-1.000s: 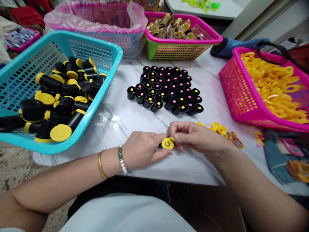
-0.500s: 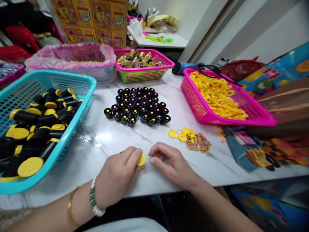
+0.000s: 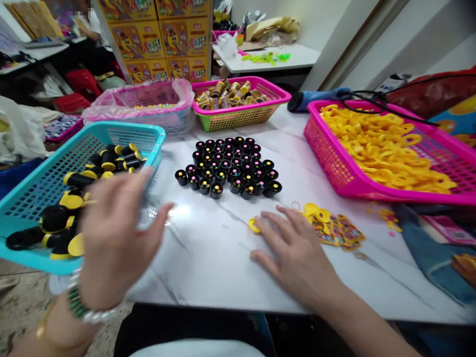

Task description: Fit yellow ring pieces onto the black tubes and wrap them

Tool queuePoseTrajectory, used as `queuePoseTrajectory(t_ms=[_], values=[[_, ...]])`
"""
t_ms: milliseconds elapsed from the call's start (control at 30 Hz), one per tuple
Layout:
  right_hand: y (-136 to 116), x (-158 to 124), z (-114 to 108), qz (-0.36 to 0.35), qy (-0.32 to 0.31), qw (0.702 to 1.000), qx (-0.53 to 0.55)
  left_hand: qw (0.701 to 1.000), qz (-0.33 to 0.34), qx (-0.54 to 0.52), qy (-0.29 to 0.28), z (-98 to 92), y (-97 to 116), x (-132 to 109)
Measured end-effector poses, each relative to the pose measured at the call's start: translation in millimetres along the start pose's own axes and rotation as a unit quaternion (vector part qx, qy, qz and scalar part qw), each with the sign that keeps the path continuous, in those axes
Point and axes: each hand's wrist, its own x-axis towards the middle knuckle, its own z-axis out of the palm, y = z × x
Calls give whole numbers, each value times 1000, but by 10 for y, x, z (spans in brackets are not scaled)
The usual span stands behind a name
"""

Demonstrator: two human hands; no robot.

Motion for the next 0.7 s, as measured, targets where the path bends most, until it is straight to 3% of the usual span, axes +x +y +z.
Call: queuePoseTrajectory(t_ms=[133, 267, 400, 533, 700], values=[[-365, -101, 18, -64, -22, 995, 70, 983, 130, 40, -126, 540, 355, 126], [-535, -166, -6, -111, 9, 988, 106, 970, 147, 67, -181, 891, 385, 244], [-610, -180, -31, -137, 27, 974, 180, 972, 126, 62, -189, 1041, 334, 273], [-648, -167, -24, -172, 8, 965, 198, 984, 91, 43, -150, 1103, 313, 261], [-650, -210, -60, -237, -7, 953, 190, 982, 112, 56, -143, 1173, 251, 292]])
